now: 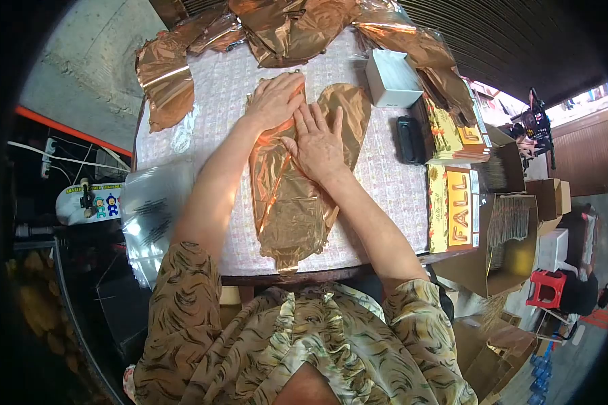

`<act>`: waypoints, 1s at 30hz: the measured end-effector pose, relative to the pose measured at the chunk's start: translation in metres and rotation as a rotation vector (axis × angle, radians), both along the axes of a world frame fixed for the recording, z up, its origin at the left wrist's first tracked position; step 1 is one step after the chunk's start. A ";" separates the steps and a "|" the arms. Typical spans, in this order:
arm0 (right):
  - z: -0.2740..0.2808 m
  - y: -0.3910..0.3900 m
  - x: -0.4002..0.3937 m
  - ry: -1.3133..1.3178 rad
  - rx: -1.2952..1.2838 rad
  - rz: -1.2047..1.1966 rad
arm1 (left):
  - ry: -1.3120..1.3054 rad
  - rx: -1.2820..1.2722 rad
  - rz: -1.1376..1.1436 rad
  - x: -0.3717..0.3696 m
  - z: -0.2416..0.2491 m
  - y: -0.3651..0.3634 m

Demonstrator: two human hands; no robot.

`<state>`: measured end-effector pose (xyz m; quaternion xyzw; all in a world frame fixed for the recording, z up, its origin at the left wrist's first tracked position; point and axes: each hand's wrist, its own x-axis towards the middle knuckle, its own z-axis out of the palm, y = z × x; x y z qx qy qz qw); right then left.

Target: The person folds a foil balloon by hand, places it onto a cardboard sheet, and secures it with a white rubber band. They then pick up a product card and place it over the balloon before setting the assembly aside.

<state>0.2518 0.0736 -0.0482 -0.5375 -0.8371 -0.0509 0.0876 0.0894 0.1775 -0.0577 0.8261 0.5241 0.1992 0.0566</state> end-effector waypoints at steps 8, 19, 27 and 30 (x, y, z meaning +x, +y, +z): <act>0.003 -0.001 -0.001 0.011 -0.017 0.002 | -0.177 -0.194 -0.009 -0.017 0.013 0.033; 0.003 -0.001 0.000 0.034 -0.039 0.001 | -0.242 -0.156 -0.047 -0.063 0.071 -0.059; -0.003 -0.001 0.000 0.023 0.011 0.004 | 0.105 0.055 0.019 -0.062 0.027 -0.152; -0.008 0.001 0.003 0.040 0.027 0.016 | 0.194 -0.042 -0.046 -0.056 0.034 -0.163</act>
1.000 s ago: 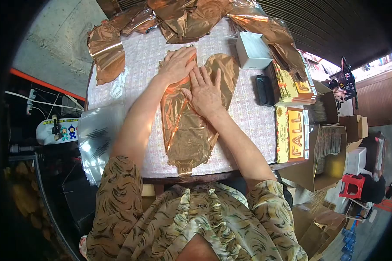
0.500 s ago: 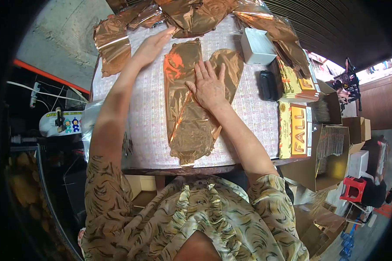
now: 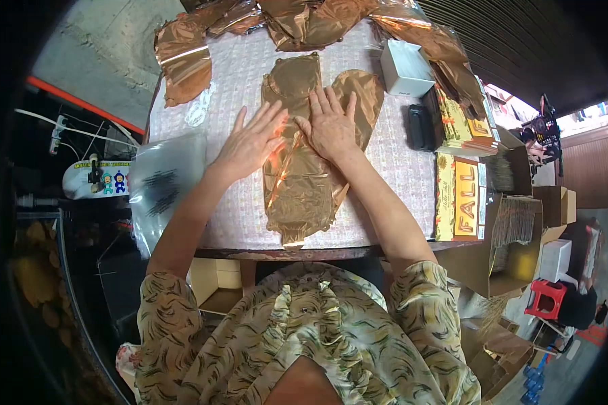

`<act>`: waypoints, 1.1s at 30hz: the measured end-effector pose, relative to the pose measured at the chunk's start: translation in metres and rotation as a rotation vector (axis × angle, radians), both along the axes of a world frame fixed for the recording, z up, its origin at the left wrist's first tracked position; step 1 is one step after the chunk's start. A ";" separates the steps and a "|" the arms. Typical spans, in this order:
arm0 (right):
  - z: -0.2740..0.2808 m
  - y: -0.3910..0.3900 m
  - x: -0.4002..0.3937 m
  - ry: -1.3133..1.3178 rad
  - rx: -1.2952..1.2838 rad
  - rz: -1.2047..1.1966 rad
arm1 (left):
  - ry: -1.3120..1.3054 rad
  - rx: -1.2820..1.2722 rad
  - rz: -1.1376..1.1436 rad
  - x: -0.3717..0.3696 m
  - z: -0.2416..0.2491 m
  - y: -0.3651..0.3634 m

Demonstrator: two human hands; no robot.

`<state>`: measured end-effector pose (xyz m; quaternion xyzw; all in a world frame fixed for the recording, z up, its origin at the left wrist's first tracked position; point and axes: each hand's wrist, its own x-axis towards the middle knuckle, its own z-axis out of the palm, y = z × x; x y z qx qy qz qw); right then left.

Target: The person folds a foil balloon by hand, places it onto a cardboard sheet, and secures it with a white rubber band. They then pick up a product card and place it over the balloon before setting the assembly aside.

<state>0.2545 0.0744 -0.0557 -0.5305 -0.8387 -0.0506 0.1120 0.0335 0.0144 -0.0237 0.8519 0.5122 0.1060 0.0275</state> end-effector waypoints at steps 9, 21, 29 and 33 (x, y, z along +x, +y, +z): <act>-0.004 0.002 0.003 0.083 -0.003 0.034 | 0.066 -0.026 -0.044 -0.002 -0.006 0.004; -0.002 0.000 0.005 0.045 -0.025 0.036 | 0.036 -0.023 -0.060 -0.002 -0.010 0.005; -0.001 0.003 0.005 0.041 -0.019 0.089 | 0.047 -0.014 -0.057 -0.003 -0.014 0.005; 0.003 0.003 0.003 0.053 -0.050 0.105 | 0.048 -0.014 -0.064 -0.004 -0.016 0.006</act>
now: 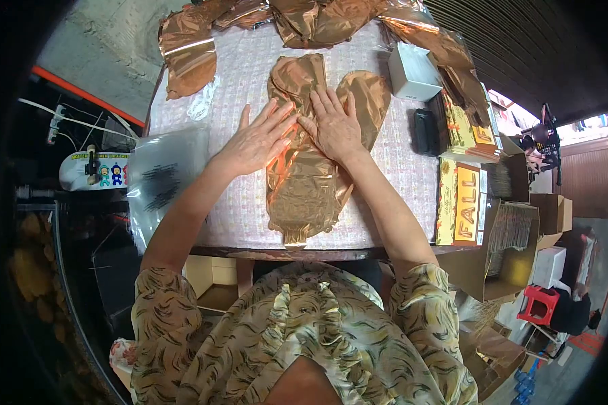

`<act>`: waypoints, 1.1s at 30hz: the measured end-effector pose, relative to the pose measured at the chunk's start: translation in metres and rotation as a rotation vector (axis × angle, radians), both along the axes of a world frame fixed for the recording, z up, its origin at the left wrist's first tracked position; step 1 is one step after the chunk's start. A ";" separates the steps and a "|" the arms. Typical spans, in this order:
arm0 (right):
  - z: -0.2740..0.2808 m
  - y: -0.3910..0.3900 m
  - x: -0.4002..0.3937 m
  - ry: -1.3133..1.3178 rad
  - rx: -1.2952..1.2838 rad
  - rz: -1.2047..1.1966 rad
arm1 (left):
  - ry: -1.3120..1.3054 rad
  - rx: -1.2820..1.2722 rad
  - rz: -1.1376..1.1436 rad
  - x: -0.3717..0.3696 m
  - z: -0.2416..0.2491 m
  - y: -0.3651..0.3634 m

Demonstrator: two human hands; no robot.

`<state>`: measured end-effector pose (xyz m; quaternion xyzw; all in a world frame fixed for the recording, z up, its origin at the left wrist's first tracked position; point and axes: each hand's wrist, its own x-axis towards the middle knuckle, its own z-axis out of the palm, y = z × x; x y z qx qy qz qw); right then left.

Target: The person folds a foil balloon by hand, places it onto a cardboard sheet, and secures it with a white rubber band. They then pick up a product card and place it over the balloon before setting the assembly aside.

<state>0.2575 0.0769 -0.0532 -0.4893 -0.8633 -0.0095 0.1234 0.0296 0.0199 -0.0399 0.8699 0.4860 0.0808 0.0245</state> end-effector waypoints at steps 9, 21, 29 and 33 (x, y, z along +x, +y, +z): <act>0.005 0.005 0.002 0.195 -0.102 0.032 | 0.021 -0.057 0.033 0.005 0.014 -0.001; 0.005 0.007 0.007 0.423 -0.164 0.044 | -0.038 0.168 0.020 0.015 0.009 0.008; 0.010 -0.001 0.002 0.123 -0.121 0.047 | 0.001 0.136 0.033 0.017 0.008 0.007; 0.007 -0.001 0.000 0.142 -0.123 0.086 | -0.001 0.116 0.029 0.018 0.012 0.006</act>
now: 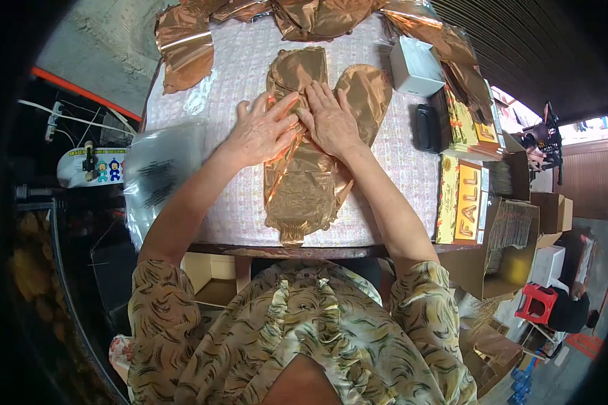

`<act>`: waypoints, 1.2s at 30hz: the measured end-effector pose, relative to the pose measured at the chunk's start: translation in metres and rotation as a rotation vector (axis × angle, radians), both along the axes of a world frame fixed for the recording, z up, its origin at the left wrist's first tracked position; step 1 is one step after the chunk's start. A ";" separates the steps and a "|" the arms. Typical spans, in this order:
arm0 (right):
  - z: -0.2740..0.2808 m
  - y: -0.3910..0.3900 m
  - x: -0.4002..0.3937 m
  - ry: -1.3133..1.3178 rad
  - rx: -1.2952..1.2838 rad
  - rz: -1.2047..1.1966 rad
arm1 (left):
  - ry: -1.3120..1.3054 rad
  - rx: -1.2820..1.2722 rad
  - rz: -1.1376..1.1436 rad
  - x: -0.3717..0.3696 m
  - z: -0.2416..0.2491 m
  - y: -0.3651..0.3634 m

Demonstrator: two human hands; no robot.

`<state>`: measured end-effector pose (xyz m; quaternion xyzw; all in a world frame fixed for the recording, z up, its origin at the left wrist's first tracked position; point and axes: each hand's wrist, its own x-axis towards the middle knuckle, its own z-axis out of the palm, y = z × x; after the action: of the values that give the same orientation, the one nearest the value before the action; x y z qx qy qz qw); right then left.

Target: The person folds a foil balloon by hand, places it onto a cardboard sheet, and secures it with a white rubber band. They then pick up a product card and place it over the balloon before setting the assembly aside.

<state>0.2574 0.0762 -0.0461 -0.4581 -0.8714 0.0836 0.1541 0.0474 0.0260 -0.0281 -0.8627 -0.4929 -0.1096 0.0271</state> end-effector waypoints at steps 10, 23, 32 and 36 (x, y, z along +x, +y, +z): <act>-0.008 0.000 -0.006 -0.002 0.071 0.011 | 0.043 0.003 0.015 0.001 -0.005 0.000; -0.017 0.004 -0.007 -0.077 0.088 -0.024 | -0.087 -0.046 0.047 -0.003 -0.013 -0.012; -0.021 0.004 -0.008 -0.098 0.130 -0.034 | 0.051 -0.083 -0.016 -0.007 -0.005 -0.078; -0.016 0.003 -0.010 -0.115 0.125 -0.048 | 0.084 -0.172 -0.060 -0.007 0.003 -0.107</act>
<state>0.2476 0.0789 -0.0619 -0.4724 -0.8712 -0.0013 0.1339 0.0403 -0.0811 -0.0253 -0.8800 -0.4730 -0.0312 -0.0299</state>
